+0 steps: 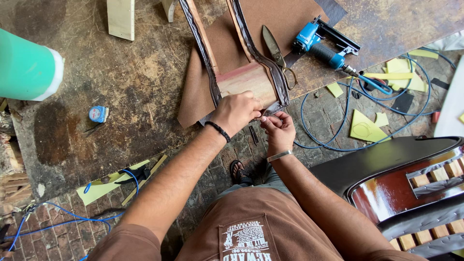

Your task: The person staples a dark fabric strip along the edges of a wooden chair frame using a pneumatic staple gun, trims excess material with scissors, and flips the frame to inspect the underside. The person then places the frame aside and handles a sheet of yellow foam.

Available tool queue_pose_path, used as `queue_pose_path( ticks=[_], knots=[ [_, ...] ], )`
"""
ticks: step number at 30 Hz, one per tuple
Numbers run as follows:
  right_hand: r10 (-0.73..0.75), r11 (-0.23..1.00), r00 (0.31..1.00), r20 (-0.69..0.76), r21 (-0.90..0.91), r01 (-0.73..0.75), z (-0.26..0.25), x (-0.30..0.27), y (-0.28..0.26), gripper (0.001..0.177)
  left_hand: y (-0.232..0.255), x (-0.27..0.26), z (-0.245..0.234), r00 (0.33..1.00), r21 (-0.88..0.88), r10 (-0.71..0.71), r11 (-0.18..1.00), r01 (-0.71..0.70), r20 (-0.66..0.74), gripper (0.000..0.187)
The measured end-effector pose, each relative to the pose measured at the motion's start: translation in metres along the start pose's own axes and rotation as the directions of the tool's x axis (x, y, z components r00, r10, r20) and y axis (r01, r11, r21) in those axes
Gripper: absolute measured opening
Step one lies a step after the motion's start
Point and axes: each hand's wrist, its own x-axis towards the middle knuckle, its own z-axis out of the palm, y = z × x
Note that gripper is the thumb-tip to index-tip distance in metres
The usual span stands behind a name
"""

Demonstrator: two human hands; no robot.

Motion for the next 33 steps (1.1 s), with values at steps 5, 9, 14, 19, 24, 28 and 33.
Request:
queue_pose_path(
  ticks=[5,9,14,19,24,28,33],
  knots=[
    [-0.026,0.999,0.997,0.068,0.031,0.024,-0.003,0.003,-0.005,0.039,0.012,0.009,-0.007,0.999,0.001,0.029,1.0,-0.029,0.015,0.003],
    [-0.045,0.999,0.993,0.107,0.024,0.043,-0.005,0.007,-0.002,0.037,0.018,0.01,-0.009,0.997,-0.031,-0.048,0.998,0.05,0.068,0.004],
    [-0.013,1.0,0.994,0.108,0.004,0.012,-0.008,0.011,0.001,0.031,0.018,0.006,-0.015,0.984,-0.071,-0.072,0.994,0.084,0.163,0.014],
    [-0.02,0.999,0.992,0.128,0.04,0.015,-0.009,0.016,0.004,0.031,0.006,-0.001,-0.022,0.997,-0.226,0.057,0.973,-0.042,0.058,0.022],
    [-0.014,0.999,0.992,0.129,0.043,0.008,-0.009,0.019,0.005,0.029,0.01,-0.001,-0.012,1.0,-0.168,-0.005,0.986,0.004,-0.009,0.008],
    [-0.003,0.999,0.99,0.143,0.032,-0.002,-0.011,0.019,0.003,0.029,0.011,-0.005,-0.003,0.995,0.066,0.064,0.996,-0.059,-0.074,0.008],
    [-0.025,0.999,0.989,0.147,-0.018,0.027,-0.01,0.017,0.0,0.029,0.006,0.0,0.001,0.988,0.275,0.149,0.948,-0.157,0.052,0.011]
  ],
)
